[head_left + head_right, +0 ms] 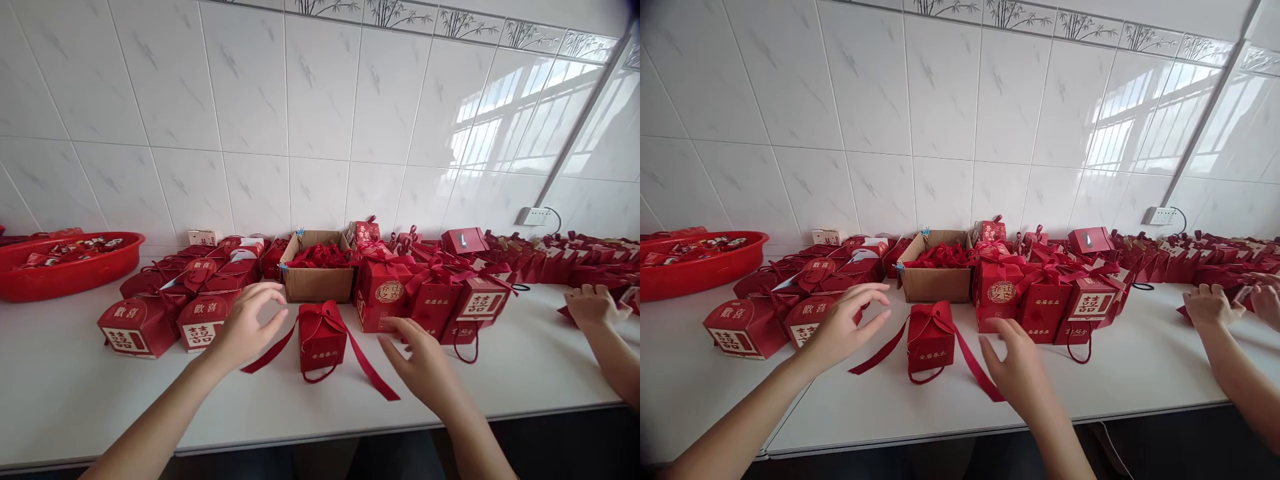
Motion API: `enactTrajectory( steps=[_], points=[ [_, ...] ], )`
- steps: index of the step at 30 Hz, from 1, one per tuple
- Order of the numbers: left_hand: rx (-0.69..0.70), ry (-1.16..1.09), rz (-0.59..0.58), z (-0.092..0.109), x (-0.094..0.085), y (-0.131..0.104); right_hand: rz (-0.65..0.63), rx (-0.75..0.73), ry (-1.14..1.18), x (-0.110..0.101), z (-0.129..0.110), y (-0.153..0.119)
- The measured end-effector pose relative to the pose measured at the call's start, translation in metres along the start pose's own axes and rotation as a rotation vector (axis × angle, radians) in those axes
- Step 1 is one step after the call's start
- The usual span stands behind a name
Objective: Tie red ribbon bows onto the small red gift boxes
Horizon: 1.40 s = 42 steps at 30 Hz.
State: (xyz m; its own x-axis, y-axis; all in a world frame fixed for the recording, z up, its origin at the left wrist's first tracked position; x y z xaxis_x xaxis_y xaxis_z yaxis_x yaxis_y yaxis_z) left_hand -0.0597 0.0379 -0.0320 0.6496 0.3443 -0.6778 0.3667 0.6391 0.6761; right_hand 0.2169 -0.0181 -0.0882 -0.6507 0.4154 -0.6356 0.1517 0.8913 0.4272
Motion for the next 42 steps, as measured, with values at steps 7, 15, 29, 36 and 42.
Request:
enactTrajectory(
  steps=[7, 15, 29, 36, 42],
  points=[
    [-0.173, -0.503, -0.273, -0.028, 0.065, 0.028, -0.291, 0.025, -0.163, 0.063, -0.035, 0.047],
    [-0.209, -0.694, -0.288, -0.050, 0.085, 0.005, -0.309, -0.116, 0.212, 0.089, -0.015, 0.071],
    [-0.269, -0.569, -0.296, -0.033, 0.096, -0.007, -0.397, -0.074, 0.474, 0.107, 0.005, 0.047],
    [-0.277, -0.558, -0.276, -0.032, 0.098, -0.007, -0.545, 0.109, 0.718, 0.122, 0.011, 0.041],
    [-0.551, -0.759, -0.354, -0.037, 0.108, -0.017, -0.543, 0.207, 0.824, 0.120, 0.008, 0.042]
  ],
)
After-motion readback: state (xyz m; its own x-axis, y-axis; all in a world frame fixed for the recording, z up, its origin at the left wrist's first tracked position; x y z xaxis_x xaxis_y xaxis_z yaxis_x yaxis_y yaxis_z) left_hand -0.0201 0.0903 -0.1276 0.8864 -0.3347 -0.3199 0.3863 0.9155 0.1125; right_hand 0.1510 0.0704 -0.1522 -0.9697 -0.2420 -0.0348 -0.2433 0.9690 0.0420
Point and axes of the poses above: each hand's wrist, its own y-axis towards the middle knuckle, its own x-axis out of the palm, z = x × y, the point moved 7 cm from there along y, towards the middle knuckle, and after that the axes turned 5 degrees about x, right-handed, at the moved point
